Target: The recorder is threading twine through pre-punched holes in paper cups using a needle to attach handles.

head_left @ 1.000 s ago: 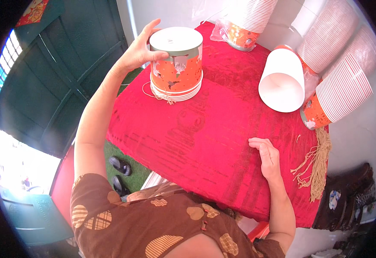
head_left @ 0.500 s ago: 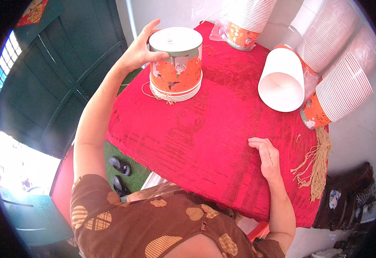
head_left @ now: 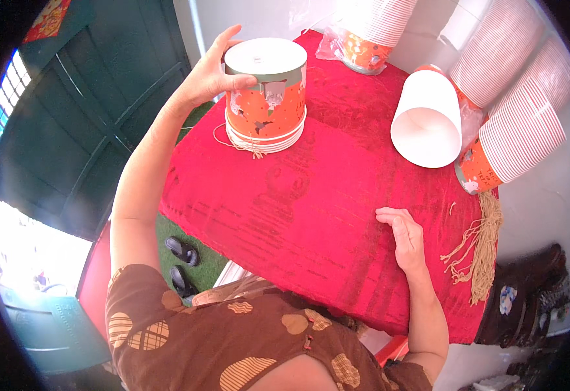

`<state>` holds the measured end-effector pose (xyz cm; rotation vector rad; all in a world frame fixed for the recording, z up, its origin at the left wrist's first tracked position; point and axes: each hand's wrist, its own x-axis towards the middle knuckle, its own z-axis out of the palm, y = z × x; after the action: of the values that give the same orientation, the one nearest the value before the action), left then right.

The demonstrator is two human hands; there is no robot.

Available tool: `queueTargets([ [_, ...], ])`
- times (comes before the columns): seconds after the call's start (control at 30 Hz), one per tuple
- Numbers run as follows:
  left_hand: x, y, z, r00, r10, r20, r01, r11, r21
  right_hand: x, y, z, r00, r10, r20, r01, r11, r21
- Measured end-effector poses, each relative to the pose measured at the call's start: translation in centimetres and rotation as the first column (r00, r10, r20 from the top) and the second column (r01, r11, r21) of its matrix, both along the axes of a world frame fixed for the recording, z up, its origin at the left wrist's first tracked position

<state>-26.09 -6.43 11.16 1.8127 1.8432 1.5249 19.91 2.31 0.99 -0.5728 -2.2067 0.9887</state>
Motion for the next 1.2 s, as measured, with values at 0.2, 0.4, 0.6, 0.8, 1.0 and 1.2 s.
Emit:
queueTargets([
  [0.2,-0.15,0.01,-0.17,1.0,-0.01,-0.016,0.01,1.0,0.005,0.1,-0.09,0.07,1.0,-0.002,0.005,0.002,1.0,-0.004],
  [0.4,0.03,-0.1,-0.14,1.0,-0.002,-0.002,0.002,1.0,0.0,0.08,-0.03,0.02,1.0,-0.007,0.011,0.007,1.0,-0.015],
  [0.6,0.16,-0.07,-0.11,1.0,0.005,0.004,-0.005,1.0,0.003,0.02,0.02,0.06,1.0,-0.007,0.014,0.008,1.0,-0.014],
  [0.8,0.29,-0.22,-0.04,0.998,0.017,-0.052,-0.017,1.0,0.002,0.09,-0.08,0.04,1.0,-0.009,0.024,0.01,0.999,-0.036],
  [1.0,0.52,-0.31,-0.12,0.999,0.009,-0.043,-0.009,1.0,0.007,0.18,-0.06,0.16,0.999,-0.01,0.041,0.012,0.999,-0.047],
  [1.2,0.18,-0.27,-0.47,0.998,0.019,-0.068,-0.019,1.0,-0.004,0.17,-0.01,0.06,0.999,-0.005,0.038,0.007,0.999,-0.051],
])
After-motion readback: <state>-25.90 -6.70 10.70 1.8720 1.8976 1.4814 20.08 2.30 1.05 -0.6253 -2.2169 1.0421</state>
